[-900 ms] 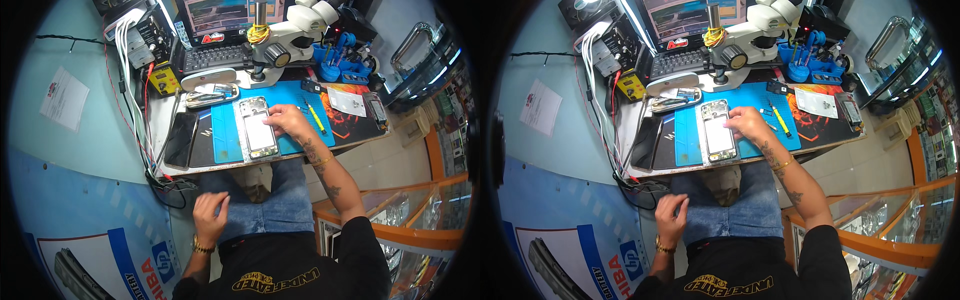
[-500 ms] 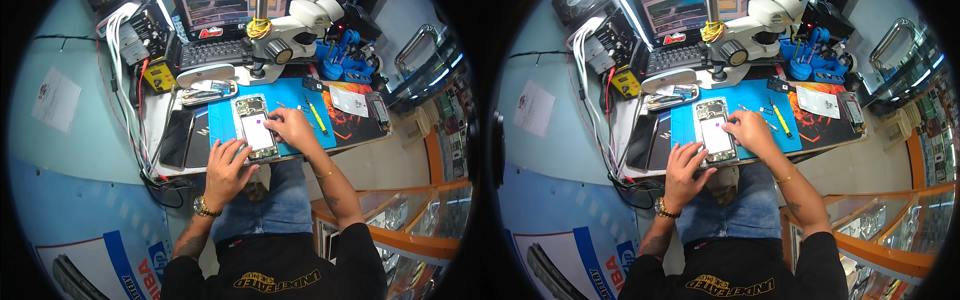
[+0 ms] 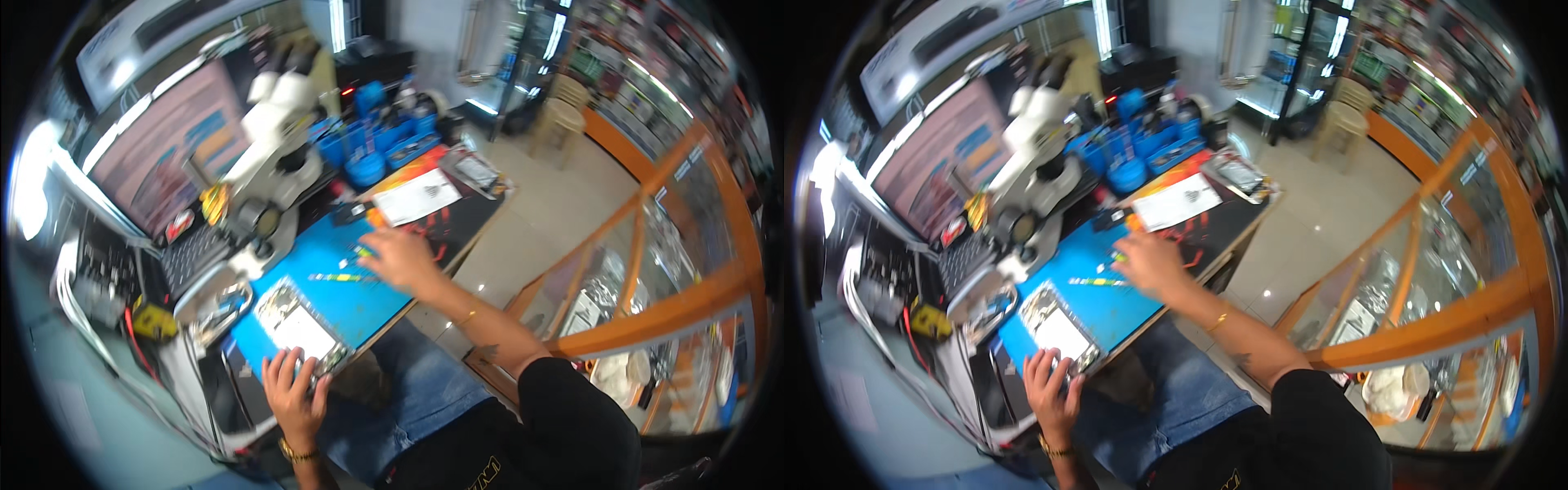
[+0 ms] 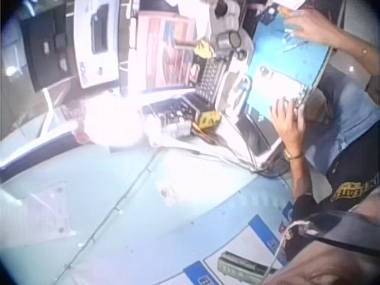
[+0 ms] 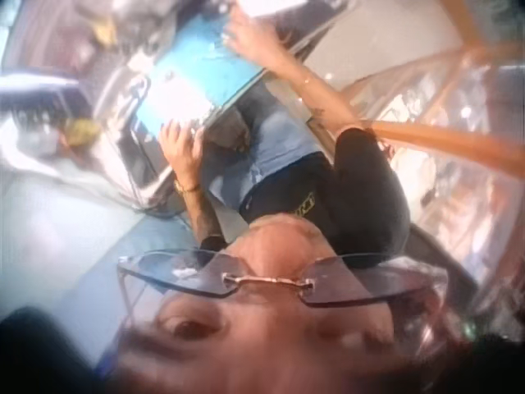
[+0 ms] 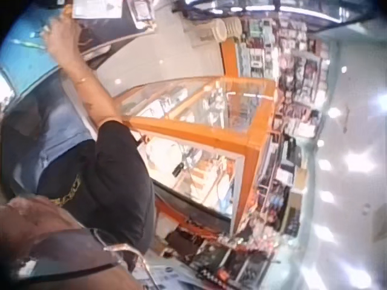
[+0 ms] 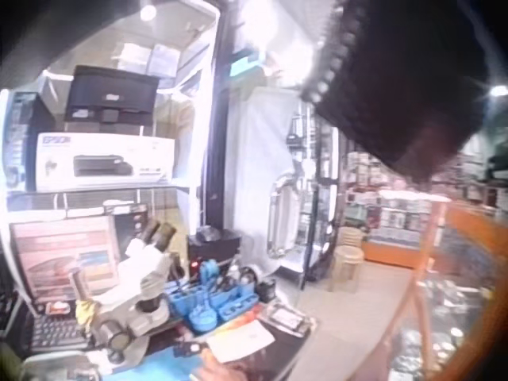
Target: The person repairs a mobile phone by hand and using a screwdriver. They align and connect internal components and manipulate small screws within the device frame.
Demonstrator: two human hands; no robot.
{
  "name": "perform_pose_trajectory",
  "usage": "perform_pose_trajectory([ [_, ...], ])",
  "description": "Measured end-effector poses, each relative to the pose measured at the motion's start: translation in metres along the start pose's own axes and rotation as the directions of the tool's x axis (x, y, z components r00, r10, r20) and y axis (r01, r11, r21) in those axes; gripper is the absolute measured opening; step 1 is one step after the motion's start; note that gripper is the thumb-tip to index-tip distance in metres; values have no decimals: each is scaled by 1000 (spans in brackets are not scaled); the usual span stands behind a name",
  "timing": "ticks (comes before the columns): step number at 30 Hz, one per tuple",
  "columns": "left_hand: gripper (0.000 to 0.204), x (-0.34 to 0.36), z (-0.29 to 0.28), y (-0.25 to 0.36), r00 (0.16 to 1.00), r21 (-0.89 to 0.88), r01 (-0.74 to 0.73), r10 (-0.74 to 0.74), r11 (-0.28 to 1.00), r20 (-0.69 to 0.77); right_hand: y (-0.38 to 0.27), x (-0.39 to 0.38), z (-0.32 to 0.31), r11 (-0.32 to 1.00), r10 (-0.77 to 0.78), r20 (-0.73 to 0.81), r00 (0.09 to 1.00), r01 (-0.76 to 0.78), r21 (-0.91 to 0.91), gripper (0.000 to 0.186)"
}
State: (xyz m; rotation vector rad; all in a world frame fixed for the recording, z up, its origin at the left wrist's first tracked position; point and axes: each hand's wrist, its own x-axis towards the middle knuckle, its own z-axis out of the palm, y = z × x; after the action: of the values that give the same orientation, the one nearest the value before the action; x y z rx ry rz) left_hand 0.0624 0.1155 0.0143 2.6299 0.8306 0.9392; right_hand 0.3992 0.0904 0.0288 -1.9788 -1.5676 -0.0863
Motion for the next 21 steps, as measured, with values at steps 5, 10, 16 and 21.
perform_pose_trajectory([
  [5, 37, 3, 15, 13, 999, -16, -17, 18, 1000, 45, -47, -43, -8, 956, -136, -178, 975, 176, 234, 31],
  [10, 32, -5, 13, -1, 989, 40, -129, 132, 991, -66, -73, -78, -10, 871, -386, -189, 903, 425, 246, 25],
  [16, 32, 8, -9, 6, 998, 35, -51, 52, 998, -21, -1, -67, -64, 924, 236, -384, 893, -83, 374, 17],
  [21, 25, 22, -12, 2, 996, 28, -94, 93, 995, 14, 34, -44, -80, 945, 262, -242, 934, -198, 261, 20],
])
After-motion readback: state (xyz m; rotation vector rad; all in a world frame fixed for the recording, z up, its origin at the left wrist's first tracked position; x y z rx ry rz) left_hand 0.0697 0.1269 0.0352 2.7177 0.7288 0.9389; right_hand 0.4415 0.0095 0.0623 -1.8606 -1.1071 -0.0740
